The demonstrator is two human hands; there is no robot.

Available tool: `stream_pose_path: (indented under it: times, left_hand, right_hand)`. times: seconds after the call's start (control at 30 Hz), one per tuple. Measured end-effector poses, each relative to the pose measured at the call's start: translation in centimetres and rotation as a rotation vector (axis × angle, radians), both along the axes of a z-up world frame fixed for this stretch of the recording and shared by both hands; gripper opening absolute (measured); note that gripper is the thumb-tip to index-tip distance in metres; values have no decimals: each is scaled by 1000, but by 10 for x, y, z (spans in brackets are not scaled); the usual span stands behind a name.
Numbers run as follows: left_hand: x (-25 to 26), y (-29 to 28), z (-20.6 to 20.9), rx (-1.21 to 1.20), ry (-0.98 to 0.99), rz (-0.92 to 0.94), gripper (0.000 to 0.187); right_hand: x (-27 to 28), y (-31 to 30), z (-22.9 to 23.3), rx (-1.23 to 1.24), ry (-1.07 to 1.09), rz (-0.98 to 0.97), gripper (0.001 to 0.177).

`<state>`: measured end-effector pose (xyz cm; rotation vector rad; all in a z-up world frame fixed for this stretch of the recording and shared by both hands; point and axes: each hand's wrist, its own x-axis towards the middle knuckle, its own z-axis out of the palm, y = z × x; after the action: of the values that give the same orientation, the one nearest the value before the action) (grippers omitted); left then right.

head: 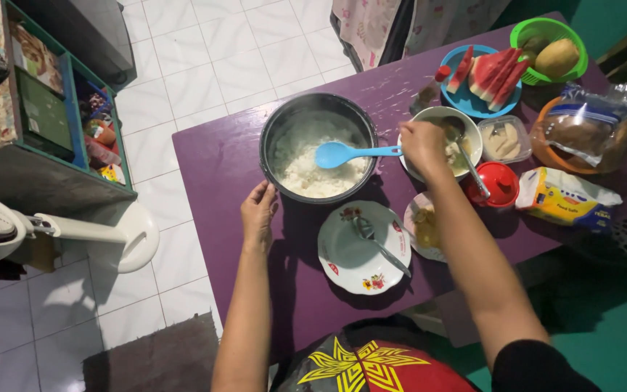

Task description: Serving cooked rice from a rice cooker into a plate.

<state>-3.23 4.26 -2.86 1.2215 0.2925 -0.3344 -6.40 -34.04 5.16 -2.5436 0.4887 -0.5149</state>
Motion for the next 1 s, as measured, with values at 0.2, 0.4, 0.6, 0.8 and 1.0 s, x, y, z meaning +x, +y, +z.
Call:
stream_pose_path:
  times: [0.2,0.4,0.6,0.8,1.0]
  left_hand:
    - [3,3,-9,14,1,12,34]
    - [9,6,4,-86,-82,63,38]
    - [22,2,11,-222,-114,79,34]
    - [26,3,3,-214,-101,50,36]
    - [32,1,7,-182,-93,48,35]
  right_hand:
    - [-39,-18,-103,909,160,-104,25]
    - [-25,-10,-78,1323,-39,35,35]
    - [25,3,-11,1156,147,112,33]
    - [56,-9,-33,1022,310,123,26]
    - [61,2,-21,1055,308,44,17]
